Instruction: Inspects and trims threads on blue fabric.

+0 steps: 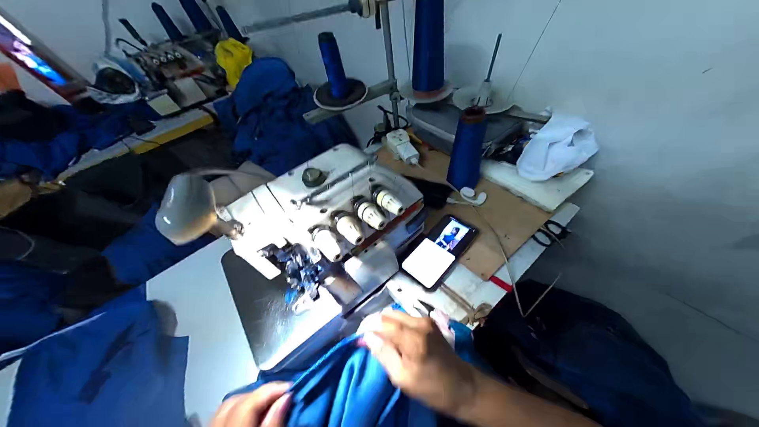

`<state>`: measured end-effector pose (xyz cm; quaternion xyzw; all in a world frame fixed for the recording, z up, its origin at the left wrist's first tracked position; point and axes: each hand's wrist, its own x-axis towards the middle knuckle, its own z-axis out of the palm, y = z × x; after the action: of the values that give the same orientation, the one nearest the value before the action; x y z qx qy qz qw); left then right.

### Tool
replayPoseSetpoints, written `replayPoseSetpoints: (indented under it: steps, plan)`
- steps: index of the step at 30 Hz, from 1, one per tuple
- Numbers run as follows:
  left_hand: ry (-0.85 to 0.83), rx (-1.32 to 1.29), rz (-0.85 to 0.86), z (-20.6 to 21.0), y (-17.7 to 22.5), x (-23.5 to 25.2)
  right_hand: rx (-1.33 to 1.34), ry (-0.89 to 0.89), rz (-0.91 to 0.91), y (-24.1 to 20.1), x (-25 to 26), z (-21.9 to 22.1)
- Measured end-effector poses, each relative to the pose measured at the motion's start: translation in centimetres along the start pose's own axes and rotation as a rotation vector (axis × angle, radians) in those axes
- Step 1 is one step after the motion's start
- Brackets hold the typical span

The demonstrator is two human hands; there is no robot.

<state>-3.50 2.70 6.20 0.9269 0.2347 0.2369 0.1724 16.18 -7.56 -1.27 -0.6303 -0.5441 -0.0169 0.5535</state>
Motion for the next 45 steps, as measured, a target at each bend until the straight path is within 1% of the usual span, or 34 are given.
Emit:
replayPoseSetpoints:
  steps: [1, 3, 5, 8, 10, 13, 16, 17, 19, 20, 21, 22, 23, 24, 26, 28, 30, 32, 34, 36, 40, 42, 45]
  plan:
    - [-0.006, -0.055, -0.063, 2.1, -0.7, -0.7, -0.087, -0.033, 0.044, 0.9, -0.8, 0.3]
    - [0.068, -0.235, -0.223, 6.7, -2.2, -2.1, -0.229, -0.122, 0.092, 2.5, -2.6, 0.0]
    - [0.125, -0.434, -0.359, 9.1, -3.0, -2.8, -0.361, -0.183, 0.128, 3.1, -3.9, -1.7]
    - [0.045, -0.646, -0.534, 8.4, -3.6, -3.0, -0.536, -0.256, 0.253, 3.9, -5.6, -4.6]
    - [-0.015, -0.76, -0.604, 7.6, -4.1, -3.0, -0.561, -0.25, 0.288, 4.8, -6.4, -5.6]
    - [0.025, -0.847, -0.551, 7.3, -4.2, -3.1, -0.549, -0.226, 0.271, 5.8, -6.7, -5.8]
    - [0.066, -0.803, -0.459, 6.7, -3.1, -2.8, -0.547, -0.266, 0.308, 5.6, -6.0, -6.1]
    - [0.064, -0.782, -0.435, 6.5, -2.7, -2.8, -0.557, -0.25, 0.303, 5.1, -5.7, -6.3]
    - [0.068, -0.771, -0.429, 6.6, -2.0, -2.5, -0.541, -0.134, 0.246, 3.2, -4.7, -6.4]
    - [0.061, -0.792, -0.458, 6.9, -1.9, -2.4, -0.473, -0.066, 0.223, 1.9, -4.1, -6.2]
    - [0.042, -0.838, -0.495, 7.4, -1.9, -2.3, -0.329, -0.025, 0.225, 0.6, -3.7, -5.8]
    - [0.02, -0.893, -0.53, 8.0, -1.9, -2.1, -0.132, -0.018, 0.246, -0.4, -3.3, -5.0]
    - [-0.001, -0.943, -0.556, 8.6, -2.0, -1.8, 0.059, -0.049, 0.272, -1.1, -3.0, -3.9]
    - [-0.02, -0.987, -0.568, 9.1, -2.0, -1.6, 0.187, -0.107, 0.292, -1.3, -2.8, -2.7]
    - [-0.058, -1.054, -0.562, 9.8, -2.2, -1.6, 0.222, -0.214, 0.334, -0.1, -2.6, -0.4]
    - [-0.097, -1.076, -0.534, 9.8, -2.7, -1.9, 0.233, -0.332, 0.414, 1.8, -2.5, 0.9]
    - [-0.127, -1.07, -0.509, 9.7, -3.3, -2.4, 0.299, -0.441, 0.477, 3.1, -2.5, 1.1]
    - [-0.125, -1.057, -0.502, 9.8, -3.8, -2.6, 0.372, -0.489, 0.493, 3.7, -2.3, 0.9]
    - [-0.104, -1.055, -0.563, 9.9, -3.7, -2.3, 0.367, -0.426, 0.535, 3.8, -2.4, 0.8]
    - [-0.07, -1.074, -0.629, 10.0, -3.5, -1.9, 0.275, -0.335, 0.528, 2.8, -2.8, 0.8]
    - [-0.045, -1.13, -0.689, 9.9, -3.5, -1.9, 0.171, -0.262, 0.355, 0.0, -4.6, 1.2]
    - [-0.051, -1.141, -0.699, 10.0, -3.6, -2.0, 0.091, -0.213, 0.239, -0.2, -5.8, 1.6]
    - [-0.064, -1.164, -0.717, 9.9, -3.7, -1.9, 0.034, -0.187, 0.188, 0.0, -6.5, 1.9]
